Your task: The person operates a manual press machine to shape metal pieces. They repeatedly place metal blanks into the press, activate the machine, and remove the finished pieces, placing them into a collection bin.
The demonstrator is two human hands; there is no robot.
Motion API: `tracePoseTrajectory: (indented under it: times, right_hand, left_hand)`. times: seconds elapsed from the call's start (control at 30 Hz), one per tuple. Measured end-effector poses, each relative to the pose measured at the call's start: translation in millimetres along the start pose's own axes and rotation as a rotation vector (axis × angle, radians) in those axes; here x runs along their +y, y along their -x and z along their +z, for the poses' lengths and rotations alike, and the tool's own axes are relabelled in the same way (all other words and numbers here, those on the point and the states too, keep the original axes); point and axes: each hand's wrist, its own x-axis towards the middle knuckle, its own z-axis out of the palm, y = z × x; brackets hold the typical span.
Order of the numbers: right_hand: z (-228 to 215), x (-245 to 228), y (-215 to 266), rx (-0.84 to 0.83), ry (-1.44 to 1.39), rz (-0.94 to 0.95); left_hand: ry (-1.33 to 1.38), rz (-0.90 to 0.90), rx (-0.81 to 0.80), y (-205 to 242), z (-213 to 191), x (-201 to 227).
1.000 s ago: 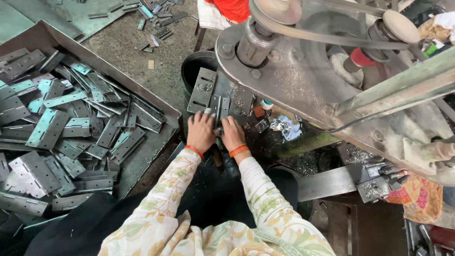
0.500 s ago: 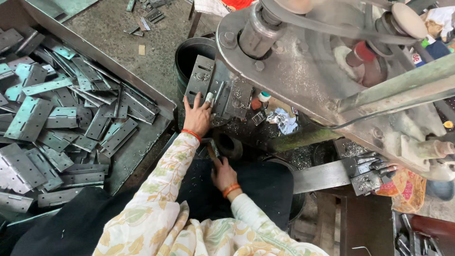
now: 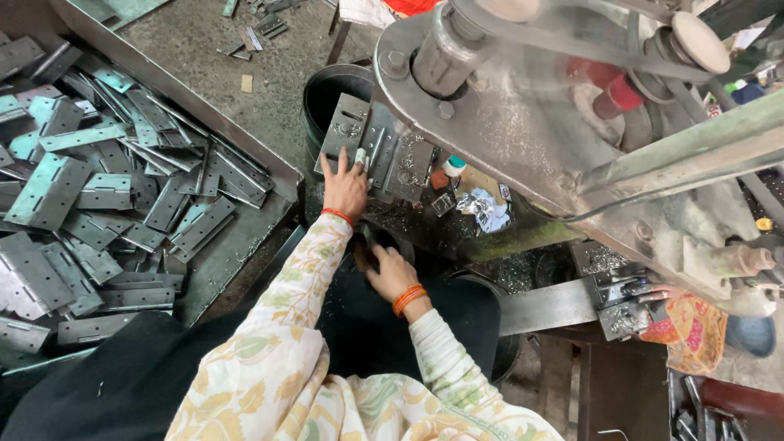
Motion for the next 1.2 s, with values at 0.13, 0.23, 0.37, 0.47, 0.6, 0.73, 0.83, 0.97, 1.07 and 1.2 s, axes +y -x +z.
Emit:
tracePoseTrajectory:
  times: [0.13, 0.23, 0.37, 0.47, 0.6, 0.73, 0.83, 0.97, 1.07, 1.2]
  right_hand:
    - [36, -1, 12, 0.006, 0.015, 0.075]
    - [70, 11, 21, 0.243, -0.155, -0.081]
    - [84, 18, 29, 0.158, -0.120, -0.023]
    - [53, 15, 12, 0.124, -0.069, -0.053]
    - [13, 7, -6, -0.008, 0.016, -0.018]
    - [13, 5, -10, -0.021, 0.018, -0.007]
    - [55, 7, 18, 0.190, -0.134, -0.084]
    - [86, 16, 22, 0.215, -0.140, -0.060]
    - [79, 20, 23, 0.133, -0.141, -0.020]
    - [29, 11, 2, 0.009, -0.045, -0.007]
  left_hand:
    - [0.036, -0.024, 0.088, -16, 7, -2]
    - [0.058, -0.015, 0.088, -17, 11, -4]
    - [0.034, -0.008, 0.085, -6, 15, -3]
    - [-0.005, 0.000, 0.170, -17, 17, -2]
    - [0.053, -0.010, 0.083, -25, 28, 2]
    - [0.067, -0.046, 0.004, -53, 28, 7]
    - [0.062, -0.016, 0.042, -54, 30, 7]
    - [0.052, 0.011, 0.062, -37, 28, -1]
    - [0.064, 0.041, 0.108, -15, 28, 3]
    - [0.050, 0.025, 0.011, -20, 19, -3]
